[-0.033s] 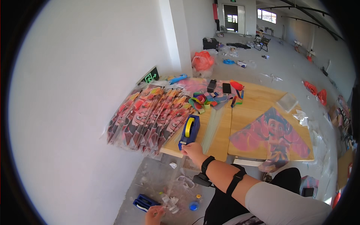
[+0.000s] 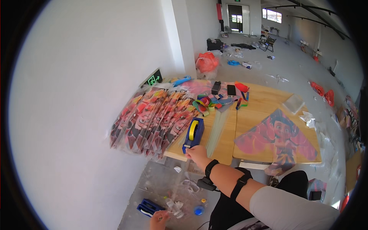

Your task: Assemble a kite by attaching the central rod and spine to the printed kite sail using adhesive strips.

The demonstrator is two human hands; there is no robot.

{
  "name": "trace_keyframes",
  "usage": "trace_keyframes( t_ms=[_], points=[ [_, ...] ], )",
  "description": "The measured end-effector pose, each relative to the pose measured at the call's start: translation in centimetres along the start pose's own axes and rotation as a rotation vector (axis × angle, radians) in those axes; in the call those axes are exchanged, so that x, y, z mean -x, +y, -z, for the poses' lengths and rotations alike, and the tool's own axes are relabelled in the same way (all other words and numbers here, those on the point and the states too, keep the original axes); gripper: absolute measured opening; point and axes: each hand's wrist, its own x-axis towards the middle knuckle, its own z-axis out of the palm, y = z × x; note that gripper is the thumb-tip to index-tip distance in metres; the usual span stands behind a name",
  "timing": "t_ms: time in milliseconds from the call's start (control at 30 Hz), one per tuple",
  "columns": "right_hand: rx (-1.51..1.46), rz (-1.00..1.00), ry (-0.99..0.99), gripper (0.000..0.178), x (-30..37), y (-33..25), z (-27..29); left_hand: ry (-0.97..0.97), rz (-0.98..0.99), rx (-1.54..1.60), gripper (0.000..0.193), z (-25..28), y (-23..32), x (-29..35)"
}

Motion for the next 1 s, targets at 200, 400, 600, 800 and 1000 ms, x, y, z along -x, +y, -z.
trace_keyframes(
  t_ms=[200, 400, 600, 800, 1000],
  points=[
    [0.432, 0.201, 0.154, 0.022, -2.1, 2.0, 1.6, 0.023, 0.01, -0.09, 0.026, -2.6, -2.2, 0.1],
    [0.153, 0.271, -0.062, 0.026, 2.7, -3.2, 5.8, 0.007, 0.051, -0.15, 0.024, -3.8, -0.5, 2.0],
    [-0.693, 0.244, -0.085, 0.022, 8.3, -6.6, 18.6, -0.2, -0.039, -0.029, 0.021, -10.2, 5.8, 1.0],
    [-0.863, 0.379, 0.129, 0.012, 19.4, -7.2, 33.9, -0.361, -0.277, -0.189, 0.012, -17.4, 13.6, -0.1],
    [-0.98, 0.455, 0.294, 0.014, 29.1, -5.8, 41.1, -0.606, -0.376, -0.25, 0.011, -23.8, 17.9, 0.6]
  ],
)
